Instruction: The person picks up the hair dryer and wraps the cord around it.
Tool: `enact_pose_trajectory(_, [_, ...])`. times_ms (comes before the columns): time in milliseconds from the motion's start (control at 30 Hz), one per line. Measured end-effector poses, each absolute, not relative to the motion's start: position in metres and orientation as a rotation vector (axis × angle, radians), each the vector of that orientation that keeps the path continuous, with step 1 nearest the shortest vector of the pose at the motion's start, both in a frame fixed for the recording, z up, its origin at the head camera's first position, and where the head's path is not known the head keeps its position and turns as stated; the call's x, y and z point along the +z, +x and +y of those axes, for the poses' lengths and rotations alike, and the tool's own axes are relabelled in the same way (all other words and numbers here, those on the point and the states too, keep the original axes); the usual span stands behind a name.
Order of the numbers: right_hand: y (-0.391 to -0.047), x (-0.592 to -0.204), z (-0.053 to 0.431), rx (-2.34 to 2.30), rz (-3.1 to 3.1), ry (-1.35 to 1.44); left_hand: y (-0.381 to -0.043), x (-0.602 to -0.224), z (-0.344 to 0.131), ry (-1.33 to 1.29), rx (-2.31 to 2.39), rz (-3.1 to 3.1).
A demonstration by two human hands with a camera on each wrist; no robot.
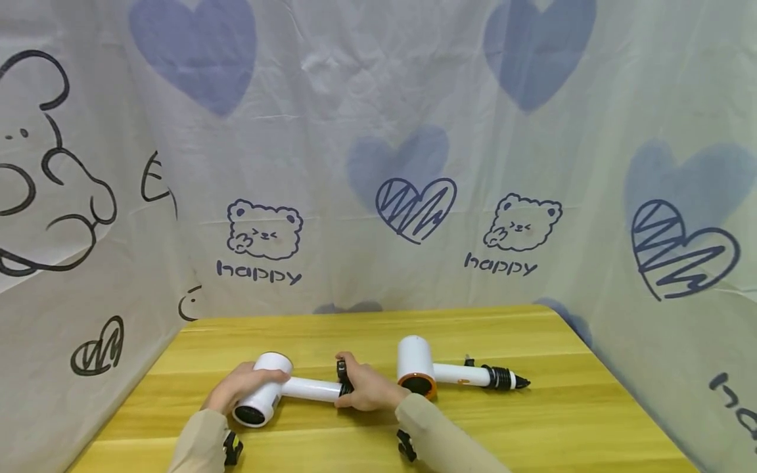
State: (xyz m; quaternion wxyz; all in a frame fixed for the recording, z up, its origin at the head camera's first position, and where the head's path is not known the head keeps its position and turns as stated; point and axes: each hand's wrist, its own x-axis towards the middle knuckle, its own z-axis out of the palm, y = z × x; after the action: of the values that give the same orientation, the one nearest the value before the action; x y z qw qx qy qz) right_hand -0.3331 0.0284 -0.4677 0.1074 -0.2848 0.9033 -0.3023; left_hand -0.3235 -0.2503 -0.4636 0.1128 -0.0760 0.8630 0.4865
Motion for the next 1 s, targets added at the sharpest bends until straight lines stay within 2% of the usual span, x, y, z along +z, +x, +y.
enact_pose_trajectory(400, [-0.336,-0.468,0.029,-1.065,2.564,-0.632,-0.325,-0.459,-0.241,-0.209,1.474,2.546])
enact_pose_trajectory(733, [-0.339,-0.459,0.043,-0.967,2.533,-0.667,-0.324,-0.446,-0.232,-0.19,1.17,2.849])
enact_pose_trajectory(1000, [-0.335,-0.454,0.057,-0.964,2.568,-0.788,-0.319,-0.437,-0.201,-0.153,0.713,3.129])
